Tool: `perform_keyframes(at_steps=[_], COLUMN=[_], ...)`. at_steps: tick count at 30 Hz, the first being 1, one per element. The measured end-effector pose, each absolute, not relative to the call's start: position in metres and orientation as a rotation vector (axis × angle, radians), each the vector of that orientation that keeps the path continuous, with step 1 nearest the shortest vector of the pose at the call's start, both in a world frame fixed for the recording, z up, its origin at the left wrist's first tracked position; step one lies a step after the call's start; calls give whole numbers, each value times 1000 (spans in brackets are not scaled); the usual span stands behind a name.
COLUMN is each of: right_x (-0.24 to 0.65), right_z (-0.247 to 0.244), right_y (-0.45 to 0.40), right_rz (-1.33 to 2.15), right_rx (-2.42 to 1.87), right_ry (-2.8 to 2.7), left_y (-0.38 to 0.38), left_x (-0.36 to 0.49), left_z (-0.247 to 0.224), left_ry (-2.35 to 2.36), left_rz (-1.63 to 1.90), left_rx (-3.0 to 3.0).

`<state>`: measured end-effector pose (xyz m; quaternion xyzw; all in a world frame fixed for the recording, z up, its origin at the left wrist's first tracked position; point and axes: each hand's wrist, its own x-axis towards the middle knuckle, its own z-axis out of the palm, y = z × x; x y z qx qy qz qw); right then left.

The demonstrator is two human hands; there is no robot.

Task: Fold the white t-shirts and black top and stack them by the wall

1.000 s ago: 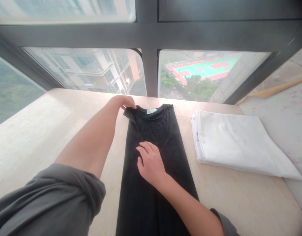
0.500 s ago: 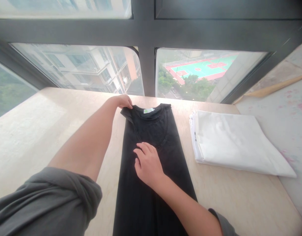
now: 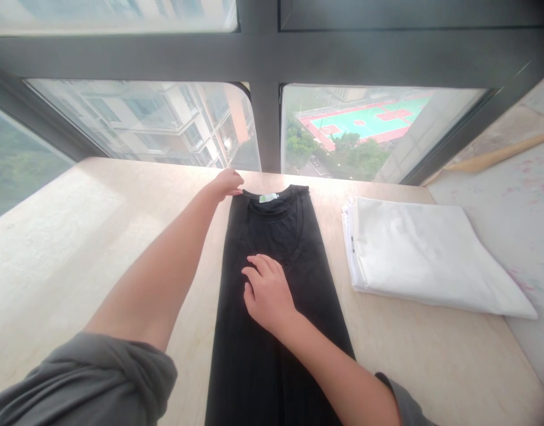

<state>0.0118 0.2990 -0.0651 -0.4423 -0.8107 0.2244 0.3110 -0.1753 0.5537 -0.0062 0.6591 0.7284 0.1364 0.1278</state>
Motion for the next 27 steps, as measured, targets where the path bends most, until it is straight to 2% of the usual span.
perform_keyframes(at_steps=[5,10,14,17,21,24,27], right_x=[10,11,12,12,17,33,58], right_z=[-66,-65,-65,-66,-65,-62,-61], right_y=[300,300,299,301,309,308,287], right_rz=[587,587,591,624,747,732,575], right_rx=[-1161,-1165,-1159,-1140,-1095,-1123,-1218], right_ry=[-2138,-2155,-2158,-2131,-1943,-1862,-2016], left_y=[499,455,443,443,427,381,305], left_x=[-167,-162,-164,-166,-160,-148,-131], left_z=[-26,-58,-74,-73,-61,-52,-48], left_ry=[2208,1936,1926,1952,2056,2187,2178], left_rz=[488,374,285,220,333,454,409], left_rx=[2103,2354,2422,2431,2385,2323,2367])
